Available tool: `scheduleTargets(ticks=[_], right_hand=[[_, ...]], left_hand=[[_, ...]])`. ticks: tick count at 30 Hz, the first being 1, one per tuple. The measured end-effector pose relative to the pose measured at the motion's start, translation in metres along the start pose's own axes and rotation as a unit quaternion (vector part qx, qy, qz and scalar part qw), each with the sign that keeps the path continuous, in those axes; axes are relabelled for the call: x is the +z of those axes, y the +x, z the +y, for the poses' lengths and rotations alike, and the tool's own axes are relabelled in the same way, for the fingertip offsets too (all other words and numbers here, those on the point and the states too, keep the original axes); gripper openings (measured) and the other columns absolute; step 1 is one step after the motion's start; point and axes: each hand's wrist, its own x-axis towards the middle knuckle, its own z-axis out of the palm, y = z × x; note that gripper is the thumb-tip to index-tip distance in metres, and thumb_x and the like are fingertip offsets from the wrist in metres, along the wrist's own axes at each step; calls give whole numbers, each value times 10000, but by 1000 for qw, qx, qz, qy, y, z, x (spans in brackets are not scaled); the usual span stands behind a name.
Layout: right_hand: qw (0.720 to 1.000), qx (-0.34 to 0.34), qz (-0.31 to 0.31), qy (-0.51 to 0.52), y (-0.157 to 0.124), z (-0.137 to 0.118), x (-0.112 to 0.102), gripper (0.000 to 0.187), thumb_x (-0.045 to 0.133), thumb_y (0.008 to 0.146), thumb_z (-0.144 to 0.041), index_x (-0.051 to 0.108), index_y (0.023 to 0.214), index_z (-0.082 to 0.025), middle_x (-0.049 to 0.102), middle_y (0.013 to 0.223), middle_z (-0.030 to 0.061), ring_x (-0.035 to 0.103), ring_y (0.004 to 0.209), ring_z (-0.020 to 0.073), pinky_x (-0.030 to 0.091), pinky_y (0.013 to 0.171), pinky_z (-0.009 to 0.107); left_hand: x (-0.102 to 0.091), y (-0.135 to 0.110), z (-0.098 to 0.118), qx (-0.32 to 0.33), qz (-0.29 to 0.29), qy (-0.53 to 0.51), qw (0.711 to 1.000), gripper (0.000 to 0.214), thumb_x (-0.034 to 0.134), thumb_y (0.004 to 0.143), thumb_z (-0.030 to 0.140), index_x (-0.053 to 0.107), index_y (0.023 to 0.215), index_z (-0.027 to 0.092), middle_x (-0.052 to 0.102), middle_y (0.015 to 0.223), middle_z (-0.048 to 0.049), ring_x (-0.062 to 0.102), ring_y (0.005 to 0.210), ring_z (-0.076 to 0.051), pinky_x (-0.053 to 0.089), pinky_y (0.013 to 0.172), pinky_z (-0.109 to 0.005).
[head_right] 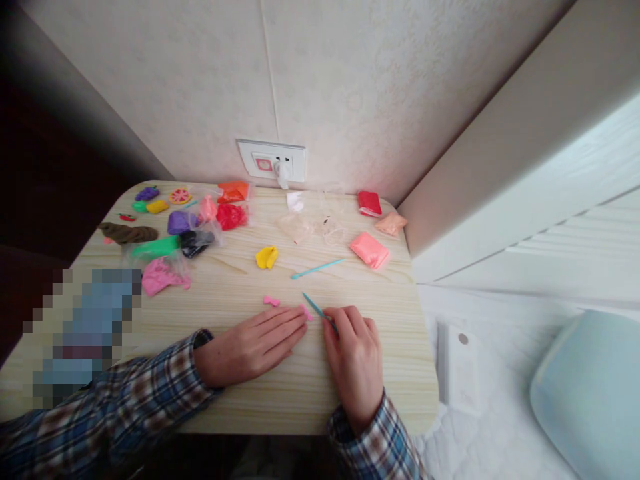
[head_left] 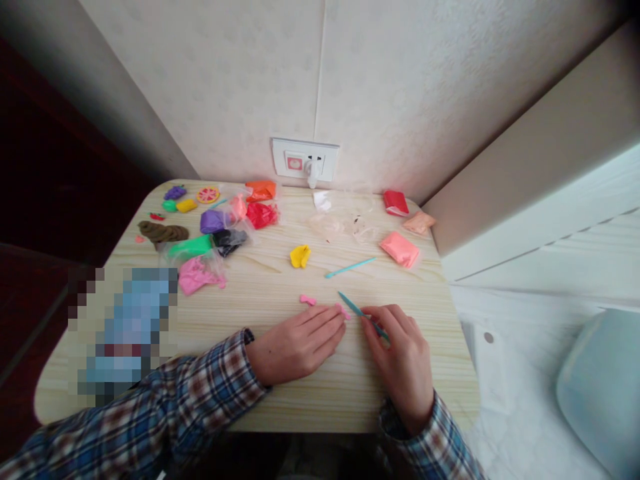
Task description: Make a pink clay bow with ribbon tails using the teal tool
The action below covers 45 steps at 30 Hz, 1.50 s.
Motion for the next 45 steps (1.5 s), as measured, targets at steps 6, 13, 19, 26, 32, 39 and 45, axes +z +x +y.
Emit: scheduleTargets(ticks=[6, 13, 19, 26, 32, 39, 45], right_hand=[[997, -12, -35, 68, -1, 5, 1, 131, 451, 890, -189, 580, 873, -197, 588, 814, 26, 534, 745, 139, 431, 680, 261], [994, -25, -35, 103, -2, 3, 0, 119, 457, 886, -160, 556, 833, -199, 557, 764, 6, 539, 705, 109, 445, 648, 219], [995, -27, -20, 90, -1, 3, 0, 113, 460, 881, -151, 547, 825, -200, 542, 744, 2, 531, 690, 112, 434, 630, 217], [996, -16, -8, 85, 1, 6, 1, 110, 466, 870, -148, 549, 820, -200, 548, 750, 3, 537, 689, 116, 432, 627, 223], [995, -6, -9, 102, 1, 9, -1, 102, 467, 871, -151, 550, 842, -202, 552, 767, 14, 539, 703, 129, 443, 628, 240], [995, -20, -21, 99, 0, 9, 0, 99, 465, 875, -151, 544, 850, -205, 553, 773, 16, 537, 714, 132, 443, 638, 245], [994, -52, -34, 93, 0, 6, 0, 106, 463, 875, -137, 536, 823, -194, 531, 735, 7, 520, 679, 118, 425, 617, 225]], left_hand=[[-3, 1, -1, 6, -4, -2, 1000, 272, 433, 914, 122, 578, 1121, 22, 631, 1165, -181, 567, 1145, -250, 473, 996, -384], [-4, 1, -2, 9, -14, 6, 1000, 293, 389, 927, 122, 579, 1134, 38, 619, 1195, -168, 561, 1155, -250, 482, 997, -381], [-4, 1, -3, 11, -15, -1, 1000, 291, 389, 927, 115, 575, 1136, 35, 616, 1197, -177, 560, 1158, -254, 485, 996, -383], [-3, 1, -4, 11, -13, -10, 1000, 286, 403, 922, 113, 577, 1133, 27, 599, 1219, -185, 557, 1160, -263, 493, 985, -386], [-3, 2, -5, 6, -7, -14, 1000, 282, 389, 925, 107, 596, 1102, 35, 638, 1162, -157, 578, 1129, -247, 501, 974, -367], [-3, 4, -4, -1, -6, -12, 1000, 277, 398, 923, 113, 599, 1103, 48, 618, 1203, -146, 575, 1131, -247, 505, 962, -365], [-3, 4, -3, 6, -5, 1, 1000, 286, 392, 924, 116, 597, 1110, 42, 629, 1185, -152, 583, 1123, -248, 506, 959, -373]])
